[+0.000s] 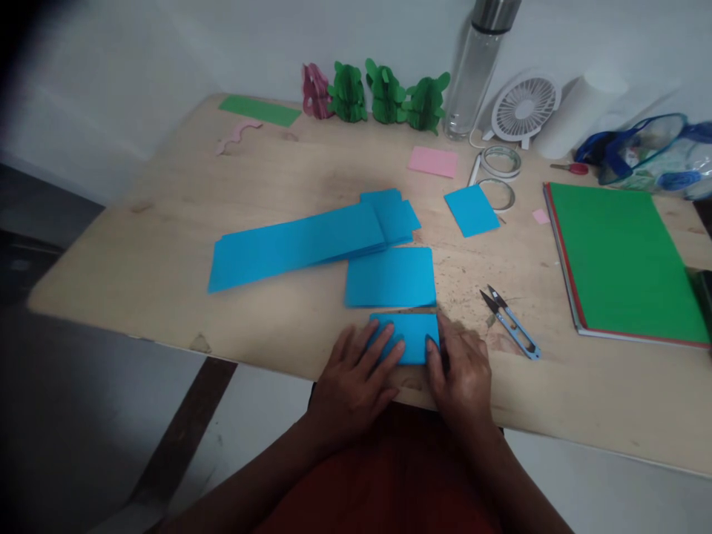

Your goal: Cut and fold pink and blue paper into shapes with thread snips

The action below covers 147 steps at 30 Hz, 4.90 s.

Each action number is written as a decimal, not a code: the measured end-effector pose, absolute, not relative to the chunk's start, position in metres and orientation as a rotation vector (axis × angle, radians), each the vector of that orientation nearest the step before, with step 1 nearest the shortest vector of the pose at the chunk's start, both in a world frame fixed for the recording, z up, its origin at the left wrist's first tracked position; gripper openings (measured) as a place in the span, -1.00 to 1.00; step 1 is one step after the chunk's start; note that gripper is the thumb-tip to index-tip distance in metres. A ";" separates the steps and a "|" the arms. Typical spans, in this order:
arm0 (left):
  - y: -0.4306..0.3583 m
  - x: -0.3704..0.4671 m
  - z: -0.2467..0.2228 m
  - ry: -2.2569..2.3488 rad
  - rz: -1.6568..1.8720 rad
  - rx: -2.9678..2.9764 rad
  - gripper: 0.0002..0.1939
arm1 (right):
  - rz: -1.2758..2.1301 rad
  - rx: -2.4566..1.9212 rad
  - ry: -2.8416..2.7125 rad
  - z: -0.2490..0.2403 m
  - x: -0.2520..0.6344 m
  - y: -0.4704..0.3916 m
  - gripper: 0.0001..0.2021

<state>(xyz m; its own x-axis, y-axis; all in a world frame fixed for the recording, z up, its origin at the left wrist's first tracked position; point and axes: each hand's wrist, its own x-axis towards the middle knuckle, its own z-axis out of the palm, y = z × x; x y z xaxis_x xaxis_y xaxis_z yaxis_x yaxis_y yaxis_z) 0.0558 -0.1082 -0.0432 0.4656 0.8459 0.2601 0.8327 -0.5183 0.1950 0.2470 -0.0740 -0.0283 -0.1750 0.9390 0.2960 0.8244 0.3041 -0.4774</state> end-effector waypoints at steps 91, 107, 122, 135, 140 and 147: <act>-0.112 0.059 -0.040 1.473 0.306 2.671 -0.22 | -0.005 -1.320 -2.735 -0.027 0.268 -0.086 -0.41; -0.113 0.058 -0.039 1.472 0.209 2.665 -0.22 | -0.108 -1.343 -2.740 -0.022 0.292 -0.106 -0.32; -0.112 0.056 -0.042 1.463 0.261 2.743 -0.20 | -0.062 -1.398 -2.732 -0.031 0.276 -0.071 -0.34; -0.113 0.057 -0.040 1.486 0.246 2.736 -0.23 | -0.081 -1.289 -2.680 -0.021 0.274 -0.092 -0.37; -0.113 0.057 -0.041 1.479 0.242 2.741 -0.24 | -0.037 -1.242 -2.752 -0.031 0.271 -0.102 -0.41; -0.123 0.071 -0.042 1.515 0.312 2.745 -0.30 | -0.061 -1.231 -2.758 -0.031 0.272 -0.101 -0.42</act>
